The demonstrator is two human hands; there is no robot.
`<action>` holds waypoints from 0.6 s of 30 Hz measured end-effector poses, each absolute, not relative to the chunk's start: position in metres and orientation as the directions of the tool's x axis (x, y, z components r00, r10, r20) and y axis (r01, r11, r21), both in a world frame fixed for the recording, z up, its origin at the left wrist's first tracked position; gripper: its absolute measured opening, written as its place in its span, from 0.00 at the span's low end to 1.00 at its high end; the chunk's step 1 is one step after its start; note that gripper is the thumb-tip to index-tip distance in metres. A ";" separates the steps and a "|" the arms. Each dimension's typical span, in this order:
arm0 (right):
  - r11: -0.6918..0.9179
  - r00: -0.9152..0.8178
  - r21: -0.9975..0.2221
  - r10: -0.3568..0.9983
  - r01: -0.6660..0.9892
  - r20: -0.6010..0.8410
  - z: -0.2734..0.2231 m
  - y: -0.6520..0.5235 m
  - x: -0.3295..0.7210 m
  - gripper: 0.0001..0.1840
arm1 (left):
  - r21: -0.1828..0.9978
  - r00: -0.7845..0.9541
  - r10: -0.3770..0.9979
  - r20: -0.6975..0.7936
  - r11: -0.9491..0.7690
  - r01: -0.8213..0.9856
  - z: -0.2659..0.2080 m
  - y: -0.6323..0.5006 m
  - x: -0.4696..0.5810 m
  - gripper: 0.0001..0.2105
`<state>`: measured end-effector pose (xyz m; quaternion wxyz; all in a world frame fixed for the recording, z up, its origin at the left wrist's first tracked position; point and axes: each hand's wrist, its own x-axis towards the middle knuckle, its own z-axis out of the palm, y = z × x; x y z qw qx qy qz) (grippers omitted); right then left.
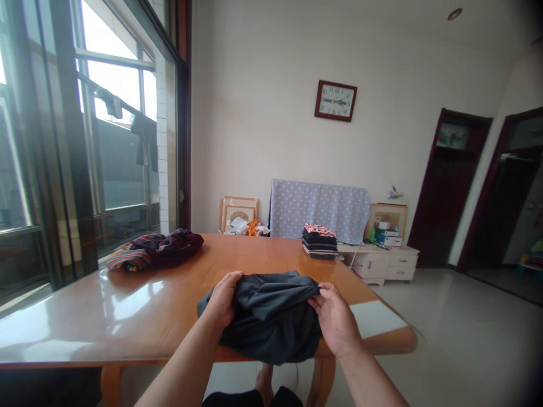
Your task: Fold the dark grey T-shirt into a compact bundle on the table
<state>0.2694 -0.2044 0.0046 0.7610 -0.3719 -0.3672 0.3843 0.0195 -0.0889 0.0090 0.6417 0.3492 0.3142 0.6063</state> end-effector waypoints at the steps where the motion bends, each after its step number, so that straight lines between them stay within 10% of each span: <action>1: 0.431 0.425 -0.831 0.864 -0.352 0.269 0.006 -0.204 0.272 0.08 | 0.835 0.076 0.997 0.023 0.022 -0.550 0.007 -0.088 0.018 0.14; 18: 0.305 0.404 -0.793 0.911 -0.527 0.082 -0.002 -0.206 0.287 0.25 | 0.869 -0.104 0.992 0.070 -0.112 -0.483 0.000 -0.083 0.009 0.19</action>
